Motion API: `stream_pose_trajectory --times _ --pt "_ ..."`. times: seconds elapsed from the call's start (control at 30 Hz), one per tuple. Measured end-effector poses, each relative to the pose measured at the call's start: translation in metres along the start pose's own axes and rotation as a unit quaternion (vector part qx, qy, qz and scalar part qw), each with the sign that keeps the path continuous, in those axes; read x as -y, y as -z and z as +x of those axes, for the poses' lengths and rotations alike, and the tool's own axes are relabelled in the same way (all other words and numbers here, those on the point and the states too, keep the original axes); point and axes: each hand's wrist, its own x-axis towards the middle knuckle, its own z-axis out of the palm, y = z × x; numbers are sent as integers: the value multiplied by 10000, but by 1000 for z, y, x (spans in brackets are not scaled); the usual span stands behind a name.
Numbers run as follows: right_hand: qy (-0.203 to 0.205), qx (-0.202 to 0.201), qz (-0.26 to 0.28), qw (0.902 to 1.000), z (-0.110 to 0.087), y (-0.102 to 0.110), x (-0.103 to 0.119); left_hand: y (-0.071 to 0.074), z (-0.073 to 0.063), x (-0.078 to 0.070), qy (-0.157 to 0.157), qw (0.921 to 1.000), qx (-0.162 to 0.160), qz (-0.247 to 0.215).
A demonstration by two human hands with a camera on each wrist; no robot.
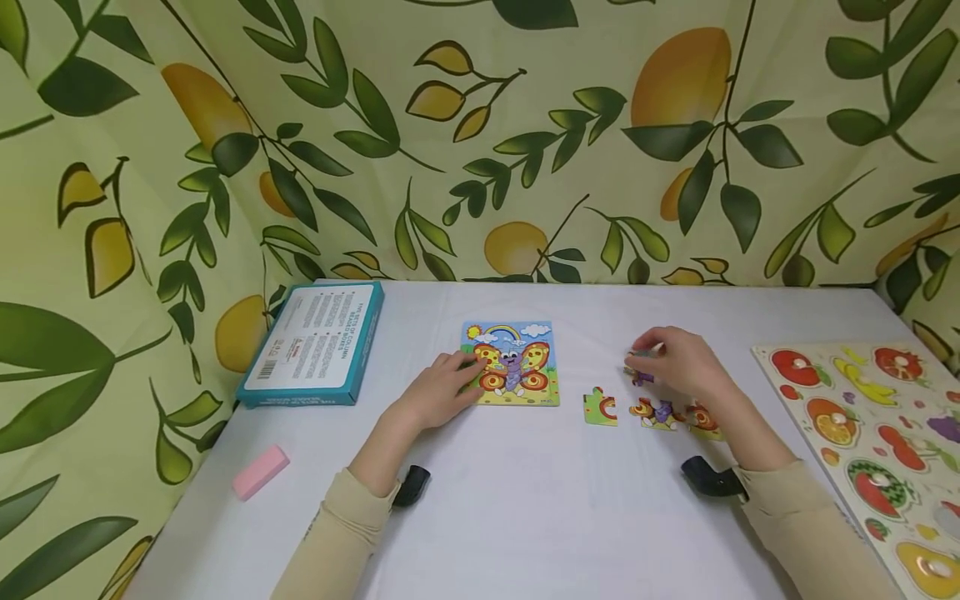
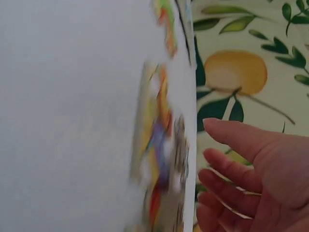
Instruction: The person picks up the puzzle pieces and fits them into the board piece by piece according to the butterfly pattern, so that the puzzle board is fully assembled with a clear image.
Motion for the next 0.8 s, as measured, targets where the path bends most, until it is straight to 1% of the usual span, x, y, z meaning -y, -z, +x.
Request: stream_pose_trajectory --times 0.07,0.17,0.37,0.43,0.5,0.6,0.7,0.73,0.8 --pt "-113 -27 -194 9997 -7 3 -9 1 -1 0 23 10000 -9 -14" --pt "-149 32 -306 9994 -11 2 -16 2 -3 1 46 10000 -27 -44" --pt "-196 186 -348 9990 -11 1 -16 0 -2 1 -47 9999 -45 -115" --pt "-257 231 -257 9991 -11 1 -15 -1 -1 1 -72 9999 -38 -94" --pt "-264 152 -98 9995 -10 1 -13 -1 0 1 -84 9999 -33 -51" --pt "-163 -212 239 9994 -6 -2 -6 -1 0 1 -91 10000 -8 11" --pt "17 -521 644 9966 1 -7 6 0 0 2 -142 9999 -21 13" --pt "42 -534 806 9953 5 -9 11 0 0 2 -159 9999 -26 14" --pt "11 -381 1264 9912 13 -16 23 0 0 2 -170 9998 -12 58"
